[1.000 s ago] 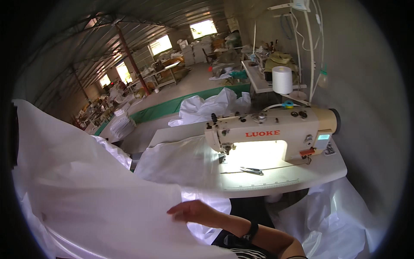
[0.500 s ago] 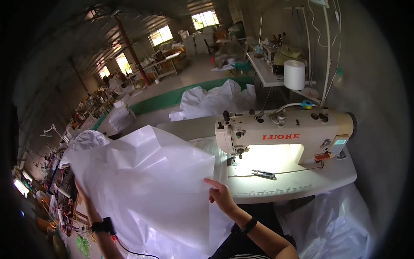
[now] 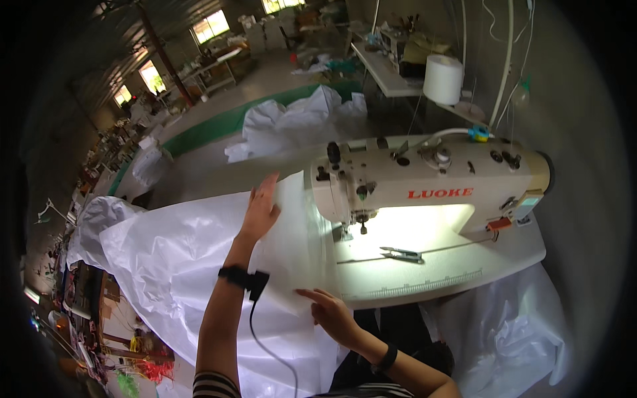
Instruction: Sewing large white plastic sheets using an industrial sewing machine in a workshop environment.
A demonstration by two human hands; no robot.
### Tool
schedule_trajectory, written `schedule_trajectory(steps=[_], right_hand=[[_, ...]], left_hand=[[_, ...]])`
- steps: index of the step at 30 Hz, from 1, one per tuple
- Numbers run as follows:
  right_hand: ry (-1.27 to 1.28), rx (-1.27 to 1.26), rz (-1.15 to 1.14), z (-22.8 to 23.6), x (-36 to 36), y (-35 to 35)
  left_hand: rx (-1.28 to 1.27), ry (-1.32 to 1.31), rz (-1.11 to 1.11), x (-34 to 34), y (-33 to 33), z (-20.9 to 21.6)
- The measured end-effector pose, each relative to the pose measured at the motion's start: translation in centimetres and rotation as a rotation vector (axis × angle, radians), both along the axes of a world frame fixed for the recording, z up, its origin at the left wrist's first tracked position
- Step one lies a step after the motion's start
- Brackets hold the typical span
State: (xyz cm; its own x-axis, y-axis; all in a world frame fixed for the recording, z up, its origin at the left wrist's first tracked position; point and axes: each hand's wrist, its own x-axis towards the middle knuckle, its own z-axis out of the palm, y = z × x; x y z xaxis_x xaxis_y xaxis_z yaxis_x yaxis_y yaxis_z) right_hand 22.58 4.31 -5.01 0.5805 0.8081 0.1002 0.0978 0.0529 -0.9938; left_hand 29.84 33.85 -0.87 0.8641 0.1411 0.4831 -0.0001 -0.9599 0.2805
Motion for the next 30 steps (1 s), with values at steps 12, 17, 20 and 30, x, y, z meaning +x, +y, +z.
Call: schedule_trajectory(steps=[12,17,20,30], right_hand=[[0.128,-0.306,-0.129,-4.6,-1.9,-4.1],[-0.036,-0.468,-0.173,-5.1,-2.2,-4.3],[-0.220,-0.547,-0.131,-3.1,-1.5,-6.8],[-0.076,-0.429,0.114,-2.5,-2.4,-3.8]], left_hand=[[-0.177,-0.080,0.014,2.4,2.1,-8.1],[-0.211,-0.013,0.084,2.9,1.4,-7.6],[-0.046,-0.068,0.121,3.5,1.0,-7.6],[-0.035,-0.042,0.109,6.6,1.4,-6.7]])
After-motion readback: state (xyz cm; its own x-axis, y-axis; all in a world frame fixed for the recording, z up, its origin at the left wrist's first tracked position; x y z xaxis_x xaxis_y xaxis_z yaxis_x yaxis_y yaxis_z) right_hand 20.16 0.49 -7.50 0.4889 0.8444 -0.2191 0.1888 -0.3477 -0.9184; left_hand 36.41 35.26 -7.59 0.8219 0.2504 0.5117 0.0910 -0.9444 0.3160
